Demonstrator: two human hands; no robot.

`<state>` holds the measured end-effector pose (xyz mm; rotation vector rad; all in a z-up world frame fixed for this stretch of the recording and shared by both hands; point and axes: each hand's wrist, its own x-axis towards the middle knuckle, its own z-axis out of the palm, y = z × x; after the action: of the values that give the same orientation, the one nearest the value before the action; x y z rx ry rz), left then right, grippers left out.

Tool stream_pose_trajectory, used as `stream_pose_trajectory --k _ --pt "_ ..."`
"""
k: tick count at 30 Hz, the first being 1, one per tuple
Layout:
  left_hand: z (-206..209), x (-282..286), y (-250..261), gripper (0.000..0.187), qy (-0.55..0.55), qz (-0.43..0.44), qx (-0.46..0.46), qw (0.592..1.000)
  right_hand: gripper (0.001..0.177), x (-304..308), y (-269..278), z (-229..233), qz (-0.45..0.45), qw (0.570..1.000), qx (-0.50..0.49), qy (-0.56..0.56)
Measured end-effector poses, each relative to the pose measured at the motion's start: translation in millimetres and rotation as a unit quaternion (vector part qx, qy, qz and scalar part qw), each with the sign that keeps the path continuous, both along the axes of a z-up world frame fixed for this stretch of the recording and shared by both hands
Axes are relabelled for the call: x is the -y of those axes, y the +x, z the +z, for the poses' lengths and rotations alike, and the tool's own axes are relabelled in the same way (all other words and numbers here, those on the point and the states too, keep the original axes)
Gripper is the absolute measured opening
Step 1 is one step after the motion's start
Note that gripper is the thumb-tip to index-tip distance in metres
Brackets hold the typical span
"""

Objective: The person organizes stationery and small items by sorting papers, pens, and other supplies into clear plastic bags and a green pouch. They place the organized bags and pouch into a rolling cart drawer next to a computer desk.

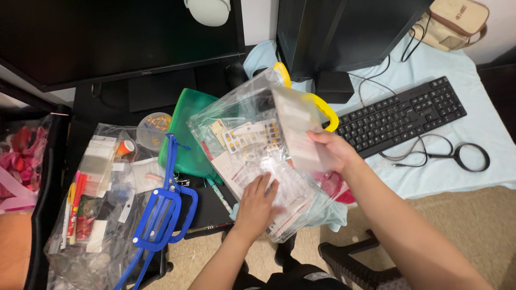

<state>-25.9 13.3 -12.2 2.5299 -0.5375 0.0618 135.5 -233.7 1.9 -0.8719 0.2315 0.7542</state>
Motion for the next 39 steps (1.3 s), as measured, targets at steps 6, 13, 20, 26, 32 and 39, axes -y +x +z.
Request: stream_pose_trajectory --k 6,13,20,26,32,39 --pt "4 14 21 0.033 0.103 -0.027 0.036 0.994 0.049 32 11 12 -0.01 0.999 0.019 -0.038" --pt "73 10 33 0.013 -0.392 0.283 -0.012 0.875 0.051 33 24 70 -0.018 0.994 0.095 0.056" --pt "34 -9 -2 0.031 -0.803 0.412 0.009 0.431 0.053 -13 36 71 0.117 0.983 0.071 0.118" --pt "-29 29 -32 0.045 -0.68 0.411 -0.381 0.472 0.049 -72 26 26 0.146 0.989 0.033 0.013" --pt "29 22 -39 0.039 -0.406 0.178 -0.53 0.723 0.046 -75 30 12 0.169 0.98 0.024 -0.104" --pt "46 10 -8 0.047 -0.02 0.22 -0.055 0.974 0.044 -50 34 2 0.134 0.99 0.001 -0.03"
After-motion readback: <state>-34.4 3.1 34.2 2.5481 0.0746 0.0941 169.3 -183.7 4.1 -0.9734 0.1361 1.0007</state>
